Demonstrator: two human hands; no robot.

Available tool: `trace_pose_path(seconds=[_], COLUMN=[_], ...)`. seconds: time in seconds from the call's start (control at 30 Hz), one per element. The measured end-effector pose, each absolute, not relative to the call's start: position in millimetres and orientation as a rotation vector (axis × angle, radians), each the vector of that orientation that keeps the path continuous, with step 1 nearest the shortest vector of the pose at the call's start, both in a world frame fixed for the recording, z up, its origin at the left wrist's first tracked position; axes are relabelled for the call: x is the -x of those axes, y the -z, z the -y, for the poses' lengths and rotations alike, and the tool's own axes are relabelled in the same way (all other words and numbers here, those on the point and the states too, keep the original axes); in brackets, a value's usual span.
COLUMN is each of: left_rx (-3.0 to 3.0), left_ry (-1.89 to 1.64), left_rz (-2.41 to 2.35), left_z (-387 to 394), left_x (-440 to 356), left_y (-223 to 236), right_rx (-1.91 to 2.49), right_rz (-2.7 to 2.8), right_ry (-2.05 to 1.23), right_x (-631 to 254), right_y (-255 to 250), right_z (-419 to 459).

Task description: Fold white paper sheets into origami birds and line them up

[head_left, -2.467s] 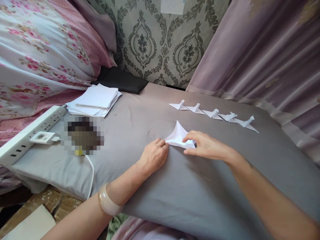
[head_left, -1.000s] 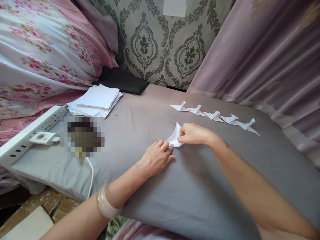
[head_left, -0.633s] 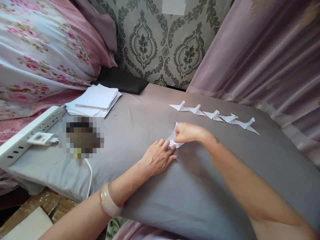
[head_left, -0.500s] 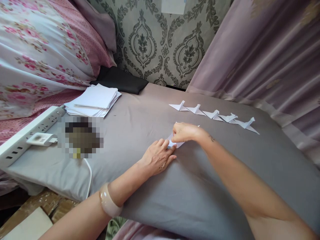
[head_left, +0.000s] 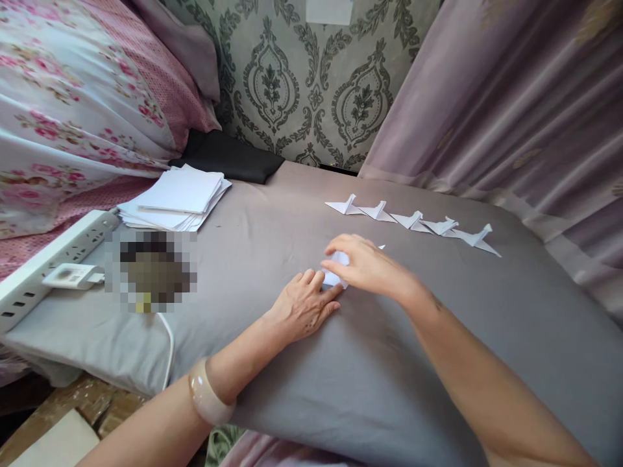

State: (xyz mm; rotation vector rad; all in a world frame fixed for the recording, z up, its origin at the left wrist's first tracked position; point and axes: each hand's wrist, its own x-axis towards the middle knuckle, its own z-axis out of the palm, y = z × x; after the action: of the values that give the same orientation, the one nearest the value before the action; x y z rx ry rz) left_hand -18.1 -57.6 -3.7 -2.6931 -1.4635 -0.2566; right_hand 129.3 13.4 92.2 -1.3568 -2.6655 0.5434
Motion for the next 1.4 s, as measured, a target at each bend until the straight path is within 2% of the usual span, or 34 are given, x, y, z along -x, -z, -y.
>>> trace_pose_path(seconds=[0.1, 0.17, 0.3, 0.43, 0.87, 1.4], left_rx=[2.713, 2.725, 2.729, 2.729, 2.871, 2.846], left_ry=[0.258, 0.265, 0.257, 0.257, 0.322, 0.304], left_rz=[1.464, 1.463, 1.459, 1.454, 1.566, 1.535], left_z=[58, 57, 57, 57, 61, 63], left_x=[19, 19, 20, 20, 30, 29], left_y=[3, 2, 2, 2, -3, 1], right_rx=[1.314, 1.366, 1.406, 1.418, 1.455, 1.586], right_rz=[2.213, 2.085, 2.088, 2.189, 2.367, 2.382], right_ry=[-0.399, -0.439, -0.59, -0.503, -0.183, -0.164], right_x=[-150, -162, -174, -170, -161, -150], right_y=[-80, -64, -25, -2, 7, 0], right_z=[11, 26, 46, 56, 75, 78])
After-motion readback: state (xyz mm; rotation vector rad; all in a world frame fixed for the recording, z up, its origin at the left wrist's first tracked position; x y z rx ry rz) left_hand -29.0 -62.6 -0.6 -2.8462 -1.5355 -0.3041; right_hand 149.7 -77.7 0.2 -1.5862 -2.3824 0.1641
